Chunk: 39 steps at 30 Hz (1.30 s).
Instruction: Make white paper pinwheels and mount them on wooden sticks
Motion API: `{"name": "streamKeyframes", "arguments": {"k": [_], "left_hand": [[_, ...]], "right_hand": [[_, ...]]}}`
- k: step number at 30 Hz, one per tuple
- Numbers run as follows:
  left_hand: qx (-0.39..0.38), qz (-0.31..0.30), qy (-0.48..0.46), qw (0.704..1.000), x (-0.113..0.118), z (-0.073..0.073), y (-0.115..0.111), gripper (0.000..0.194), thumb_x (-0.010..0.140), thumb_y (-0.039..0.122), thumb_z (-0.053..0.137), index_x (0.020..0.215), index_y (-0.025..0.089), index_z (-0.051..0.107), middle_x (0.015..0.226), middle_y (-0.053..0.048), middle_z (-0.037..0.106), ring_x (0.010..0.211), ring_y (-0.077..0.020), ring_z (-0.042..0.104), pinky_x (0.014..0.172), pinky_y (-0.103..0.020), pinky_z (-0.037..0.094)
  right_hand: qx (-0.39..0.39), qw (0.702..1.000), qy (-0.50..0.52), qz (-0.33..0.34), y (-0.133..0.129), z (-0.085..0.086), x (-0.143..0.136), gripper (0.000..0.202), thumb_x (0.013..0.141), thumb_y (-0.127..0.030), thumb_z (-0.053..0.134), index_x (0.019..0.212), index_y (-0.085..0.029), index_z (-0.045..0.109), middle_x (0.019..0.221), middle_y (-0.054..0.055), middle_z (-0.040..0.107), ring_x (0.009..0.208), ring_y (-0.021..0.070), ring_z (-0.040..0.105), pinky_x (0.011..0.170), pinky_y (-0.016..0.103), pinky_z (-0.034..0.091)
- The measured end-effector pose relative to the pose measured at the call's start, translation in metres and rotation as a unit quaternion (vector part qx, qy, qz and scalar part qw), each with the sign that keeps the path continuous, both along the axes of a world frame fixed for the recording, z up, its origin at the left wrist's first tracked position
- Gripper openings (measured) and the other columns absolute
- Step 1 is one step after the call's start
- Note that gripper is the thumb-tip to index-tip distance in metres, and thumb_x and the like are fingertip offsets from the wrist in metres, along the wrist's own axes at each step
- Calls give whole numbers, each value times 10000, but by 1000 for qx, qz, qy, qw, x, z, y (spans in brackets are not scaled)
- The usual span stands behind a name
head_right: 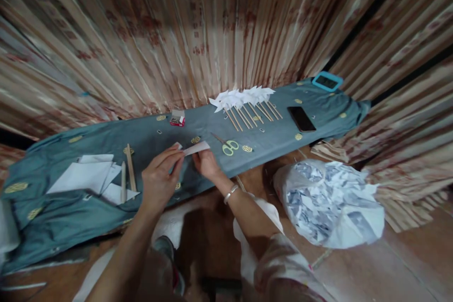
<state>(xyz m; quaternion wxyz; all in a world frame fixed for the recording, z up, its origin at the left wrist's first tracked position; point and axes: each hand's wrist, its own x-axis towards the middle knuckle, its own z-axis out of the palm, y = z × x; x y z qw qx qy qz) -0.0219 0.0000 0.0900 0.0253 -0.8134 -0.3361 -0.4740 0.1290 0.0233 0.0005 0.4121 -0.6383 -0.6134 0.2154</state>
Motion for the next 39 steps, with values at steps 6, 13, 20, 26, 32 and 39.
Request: {"name": "streamKeyframes", "arguments": {"k": [6, 13, 20, 26, 32, 39], "left_hand": [[1, -42, 54, 998, 2, -31, -6, 119, 940, 138, 578, 953, 142, 696, 976, -96, 766, 989, -220, 735, 886, -366, 615], [-33, -68, 99, 992, 3, -50, -14, 134, 948, 131, 559, 963, 149, 692, 982, -84, 765, 1020, -225, 726, 901, -408, 620], [-77, -76, 146, 983, -1, -59, -28, 149, 965, 141, 530, 957, 126, 678, 992, -99, 759, 1060, -227, 715, 923, -391, 606], [-115, -68, 188, 973, -10, -67, -30, 175, 962, 137, 522, 1065, 106, 660, 1161, -141, 723, 1208, -269, 643, 995, -435, 565], [-149, -67, 215, 963, -15, -73, -28, 202, 969, 134, 506, 1094, 130, 664, 1231, -118, 704, 1293, -280, 581, 1053, -470, 517], [-173, -70, 240, 953, -16, -76, -27, 208, 962, 135, 517, 1099, 118, 672, 1267, -138, 690, 1305, -283, 570, 1093, -496, 474]], "right_hand": [[-42, 982, 181, -28, -14, 2, 24, 326, 901, -394, 459, 981, -192, 703, 877, 65, 763, 824, 214, 717, 765, 341, 583], [-228, 859, 458, -4, -18, 29, 49, 623, 741, -768, 548, 840, -174, 710, 726, 98, 749, 619, 218, 686, 577, 332, 544], [-263, 869, 419, 12, -24, 29, 44, 525, 458, -379, 897, 910, -175, 724, 736, 44, 773, 549, 172, 650, 547, 292, 511], [-285, 879, 381, 42, -26, 32, 42, 534, 478, -374, 891, 947, -171, 732, 757, 50, 785, 538, 169, 649, 538, 292, 519], [-284, 889, 357, 48, -26, 32, 37, 521, 500, -415, 864, 936, -168, 720, 761, 52, 784, 527, 165, 642, 545, 304, 528], [-210, 949, 226, 70, -27, 21, 35, 349, 652, -425, 732, 920, -201, 724, 785, 54, 788, 585, 198, 661, 516, 298, 497]]}}
